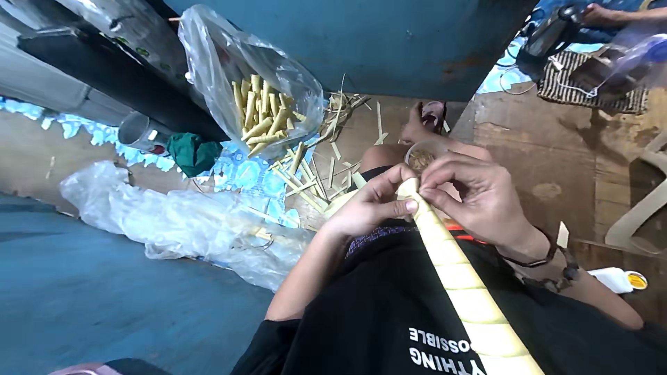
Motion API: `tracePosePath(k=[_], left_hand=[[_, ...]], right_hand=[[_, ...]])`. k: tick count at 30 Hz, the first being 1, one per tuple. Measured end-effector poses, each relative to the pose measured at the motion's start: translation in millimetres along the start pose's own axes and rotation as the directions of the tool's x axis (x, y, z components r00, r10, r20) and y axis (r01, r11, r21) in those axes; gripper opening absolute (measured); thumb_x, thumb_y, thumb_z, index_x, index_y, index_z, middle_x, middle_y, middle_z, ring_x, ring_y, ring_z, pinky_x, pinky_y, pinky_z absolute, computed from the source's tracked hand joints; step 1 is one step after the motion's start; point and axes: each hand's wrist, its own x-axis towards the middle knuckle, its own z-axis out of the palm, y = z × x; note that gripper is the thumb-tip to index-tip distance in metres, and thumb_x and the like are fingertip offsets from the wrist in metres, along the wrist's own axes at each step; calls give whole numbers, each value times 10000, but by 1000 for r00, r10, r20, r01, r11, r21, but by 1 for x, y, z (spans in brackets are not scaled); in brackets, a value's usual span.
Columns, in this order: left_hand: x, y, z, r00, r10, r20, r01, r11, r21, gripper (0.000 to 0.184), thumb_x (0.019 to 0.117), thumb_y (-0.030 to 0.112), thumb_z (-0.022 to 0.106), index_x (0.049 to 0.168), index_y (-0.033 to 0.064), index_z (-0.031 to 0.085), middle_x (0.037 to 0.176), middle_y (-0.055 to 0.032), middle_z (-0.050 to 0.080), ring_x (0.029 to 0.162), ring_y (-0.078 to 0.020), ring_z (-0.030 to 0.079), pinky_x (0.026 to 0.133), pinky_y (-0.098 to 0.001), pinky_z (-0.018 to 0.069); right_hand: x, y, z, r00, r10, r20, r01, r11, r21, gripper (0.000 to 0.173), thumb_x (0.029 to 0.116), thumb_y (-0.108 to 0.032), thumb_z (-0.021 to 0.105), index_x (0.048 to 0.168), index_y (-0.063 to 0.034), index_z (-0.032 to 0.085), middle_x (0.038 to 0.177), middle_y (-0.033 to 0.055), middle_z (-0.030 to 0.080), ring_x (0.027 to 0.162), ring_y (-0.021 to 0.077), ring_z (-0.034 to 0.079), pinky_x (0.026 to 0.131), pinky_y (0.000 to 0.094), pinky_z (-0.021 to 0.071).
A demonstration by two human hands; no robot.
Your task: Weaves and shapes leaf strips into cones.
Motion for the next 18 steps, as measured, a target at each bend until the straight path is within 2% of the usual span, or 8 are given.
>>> tracePosePath(k=[3, 6, 7, 9, 10, 11, 14, 18], left_hand=[[-2, -1, -5, 992, 19, -122, -7, 995, 104, 146, 928, 30, 665, 1050, 104, 634, 1020, 14, 672, 915, -56, 658, 796, -244, 573], [-13, 4, -29, 936, 101, -337, 32, 929, 368, 101, 931, 80, 671, 1031, 83, 677, 1073, 11, 669, 963, -65, 647, 844, -271, 570], [-17, 6, -40, 899, 132, -418, 64, 904, 423, 108, 940, 60, 655, 1047, 69, 667, 1032, 12, 684, 935, -65, 660, 843, -279, 578], [-26, 8, -63, 801, 194, -567, 133, 865, 484, 122, 953, 30, 643, 1075, 25, 643, 1007, -10, 681, 913, -76, 665, 849, -299, 583], [-31, 8, -72, 748, 214, -629, 163, 858, 486, 139, 963, 21, 633, 1101, 9, 629, 1028, -25, 677, 914, -81, 665, 851, -306, 582], [-36, 7, -78, 697, 228, -680, 185, 859, 477, 158, 975, 26, 623, 1132, 8, 615, 1040, -30, 675, 904, -82, 668, 837, -305, 586], [-41, 2, -81, 593, 230, -772, 171, 901, 400, 169, 1010, 71, 595, 1171, 20, 579, 1035, -53, 674, 878, -123, 683, 794, -341, 601], [-33, -16, -68, 463, 253, -850, 78, 943, 324, 164, 1031, 98, 571, 1182, 36, 581, 1047, -48, 674, 906, -133, 686, 820, -350, 594]], right_hand=[[-3, 15, -4, 997, 69, 28, -71, 995, 72, 78, 885, -66, 762, 950, -30, 741, 1039, 29, 712, 953, 88, 694, 834, 243, 615], [-30, 54, -20, 957, 259, 128, -210, 927, -312, 176, 894, -182, 750, 1014, -54, 754, 1058, 61, 690, 883, 125, 678, 778, 310, 602], [-47, 68, -28, 890, 419, 179, -299, 833, -465, 213, 899, -201, 753, 1050, -52, 756, 1036, 101, 699, 876, 205, 685, 794, 417, 593], [-71, 83, -36, 608, 745, 275, -407, 590, -698, 368, 904, -334, 777, 1121, -39, 739, 1067, 203, 720, 998, 388, 692, 906, 628, 534], [-80, 90, -37, 501, 808, 309, -400, 533, -746, 369, 907, -334, 769, 1110, -28, 737, 1072, 217, 704, 1022, 412, 676, 911, 645, 516], [-88, 96, -39, 474, 814, 336, -405, 540, -738, 342, 914, -310, 765, 1091, -18, 740, 1061, 207, 688, 1006, 392, 669, 901, 612, 521], [-102, 99, -44, 592, 731, 340, -427, 642, -636, 283, 877, -228, 801, 1017, -4, 701, 979, 177, 669, 887, 328, 659, 812, 532, 535], [-102, 92, -40, 677, 684, 272, -373, 637, -674, 341, 828, -243, 844, 1070, -41, 712, 1016, 159, 665, 930, 334, 665, 823, 543, 548]])
